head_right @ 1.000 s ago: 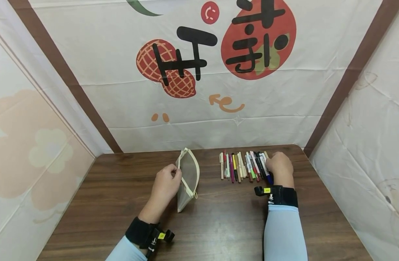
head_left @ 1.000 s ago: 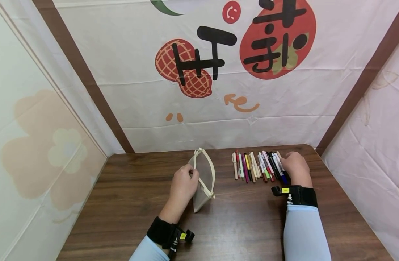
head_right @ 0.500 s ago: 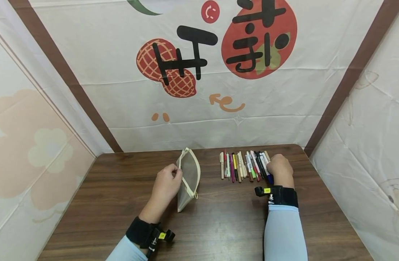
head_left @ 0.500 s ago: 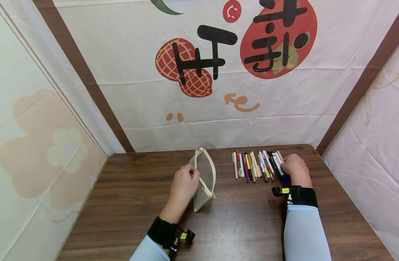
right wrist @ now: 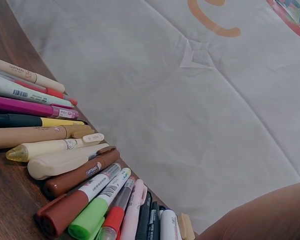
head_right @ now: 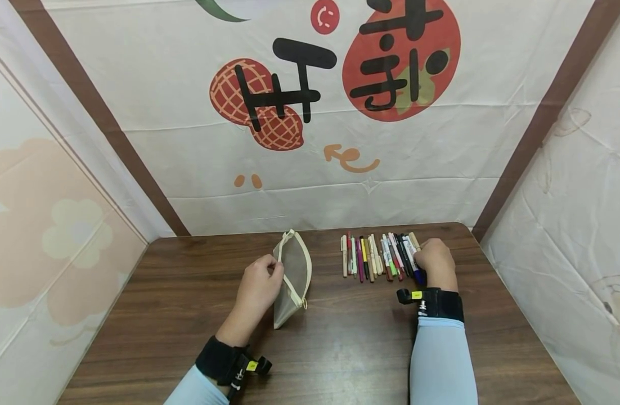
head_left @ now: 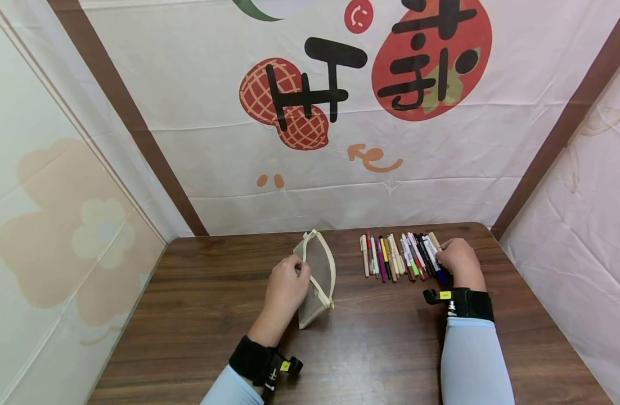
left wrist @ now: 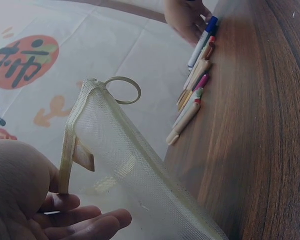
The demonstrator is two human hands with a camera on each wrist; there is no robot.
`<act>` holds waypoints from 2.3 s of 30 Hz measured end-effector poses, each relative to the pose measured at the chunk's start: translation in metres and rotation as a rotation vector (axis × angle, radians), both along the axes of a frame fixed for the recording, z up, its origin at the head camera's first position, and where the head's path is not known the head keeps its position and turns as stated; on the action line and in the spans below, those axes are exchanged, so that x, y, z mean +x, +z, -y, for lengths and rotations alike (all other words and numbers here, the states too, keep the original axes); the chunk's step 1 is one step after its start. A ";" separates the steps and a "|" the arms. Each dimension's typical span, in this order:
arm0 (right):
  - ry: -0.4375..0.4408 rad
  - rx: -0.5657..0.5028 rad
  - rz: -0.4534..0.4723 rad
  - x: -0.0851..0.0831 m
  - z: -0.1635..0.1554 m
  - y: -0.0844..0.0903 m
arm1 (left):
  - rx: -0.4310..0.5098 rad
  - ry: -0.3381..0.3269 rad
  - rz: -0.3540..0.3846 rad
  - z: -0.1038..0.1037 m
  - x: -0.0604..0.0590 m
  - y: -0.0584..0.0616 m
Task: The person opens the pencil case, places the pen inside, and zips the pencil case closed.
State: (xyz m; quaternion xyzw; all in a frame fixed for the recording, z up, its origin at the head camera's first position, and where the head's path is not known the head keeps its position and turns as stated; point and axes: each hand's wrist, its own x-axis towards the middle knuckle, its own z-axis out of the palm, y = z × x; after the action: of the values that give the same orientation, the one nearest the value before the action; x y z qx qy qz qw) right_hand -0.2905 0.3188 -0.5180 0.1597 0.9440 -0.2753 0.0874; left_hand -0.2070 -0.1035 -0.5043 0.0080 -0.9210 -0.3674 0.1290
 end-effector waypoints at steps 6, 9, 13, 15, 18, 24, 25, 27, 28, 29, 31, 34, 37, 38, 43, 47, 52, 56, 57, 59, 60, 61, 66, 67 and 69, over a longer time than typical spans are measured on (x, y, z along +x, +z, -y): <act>-0.023 -0.020 -0.013 0.001 -0.003 0.002 | 0.003 -0.001 0.007 0.000 0.000 0.000; -0.028 -0.012 -0.023 0.000 -0.003 0.004 | -0.001 0.002 0.007 -0.001 0.000 -0.001; -0.031 -0.029 -0.050 0.000 -0.002 0.009 | -0.004 0.005 0.001 -0.001 0.000 -0.001; -0.035 -0.050 -0.071 -0.001 -0.001 0.011 | -0.008 0.005 -0.005 -0.001 0.000 0.000; -0.036 -0.080 -0.106 0.000 0.001 0.016 | -0.008 0.002 -0.011 -0.001 0.001 0.000; 0.037 -0.147 -0.175 0.001 0.010 0.028 | 0.003 -0.006 -0.008 -0.002 0.002 0.001; 0.052 -0.171 -0.178 0.001 0.012 0.030 | 0.003 -0.006 -0.008 -0.002 0.002 0.000; 0.075 -0.210 -0.180 0.001 0.018 0.033 | -0.001 -0.006 -0.005 -0.002 0.002 0.000; 0.085 -0.227 -0.182 0.001 0.021 0.034 | -0.001 -0.007 -0.003 -0.002 0.002 0.000; 0.097 -0.242 -0.184 0.001 0.024 0.035 | -0.003 -0.007 -0.001 -0.002 0.001 0.000; 0.122 -0.274 -0.196 0.000 0.032 0.037 | -0.003 -0.009 0.004 -0.002 0.001 0.000; 0.160 -0.316 -0.216 0.001 0.046 0.041 | 0.000 -0.010 0.006 -0.002 0.001 -0.001; 0.191 -0.370 -0.220 0.003 0.063 0.047 | 0.005 -0.012 0.003 -0.002 0.001 -0.001; 0.200 -0.390 -0.218 0.004 0.070 0.048 | 0.008 -0.012 0.001 -0.002 0.001 -0.001; 0.278 -0.451 -0.222 0.006 0.106 0.053 | 0.014 -0.009 -0.004 -0.003 0.001 -0.002; 0.357 -0.497 -0.217 0.009 0.134 0.053 | 0.016 -0.005 -0.009 -0.004 0.000 -0.003; 0.404 -0.570 -0.196 0.014 0.168 0.050 | 0.025 -0.008 -0.018 -0.005 0.000 -0.003; 0.454 -0.585 -0.184 0.019 0.191 0.045 | 0.031 -0.018 -0.032 -0.006 0.001 -0.003; 0.467 -0.595 -0.180 0.020 0.195 0.043 | 0.030 -0.018 -0.035 -0.006 0.001 -0.003; 0.486 -0.611 -0.167 0.022 0.203 0.039 | 0.028 -0.020 -0.040 -0.007 0.000 -0.003; 0.497 -0.621 -0.162 0.023 0.207 0.037 | 0.028 -0.019 -0.038 -0.008 0.000 -0.004; 0.507 -0.634 -0.153 0.024 0.211 0.036 | 0.029 -0.021 -0.037 -0.008 0.000 -0.004; 0.547 -0.630 -0.125 0.027 0.223 0.029 | 0.043 -0.034 -0.026 -0.010 0.001 -0.004; 0.554 -0.616 -0.124 0.027 0.225 0.029 | 0.046 -0.037 -0.024 -0.010 0.001 -0.003; 0.568 -0.590 -0.126 0.028 0.227 0.027 | 0.055 -0.044 -0.016 -0.011 0.002 -0.003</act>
State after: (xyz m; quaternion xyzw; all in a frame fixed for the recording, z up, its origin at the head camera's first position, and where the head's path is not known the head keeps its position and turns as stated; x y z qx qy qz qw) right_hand -0.2628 0.0917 -0.4909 -0.1559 0.8347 -0.5081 0.1440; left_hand -0.2052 -0.0926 -0.5071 -0.0119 -0.9095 -0.3953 0.1279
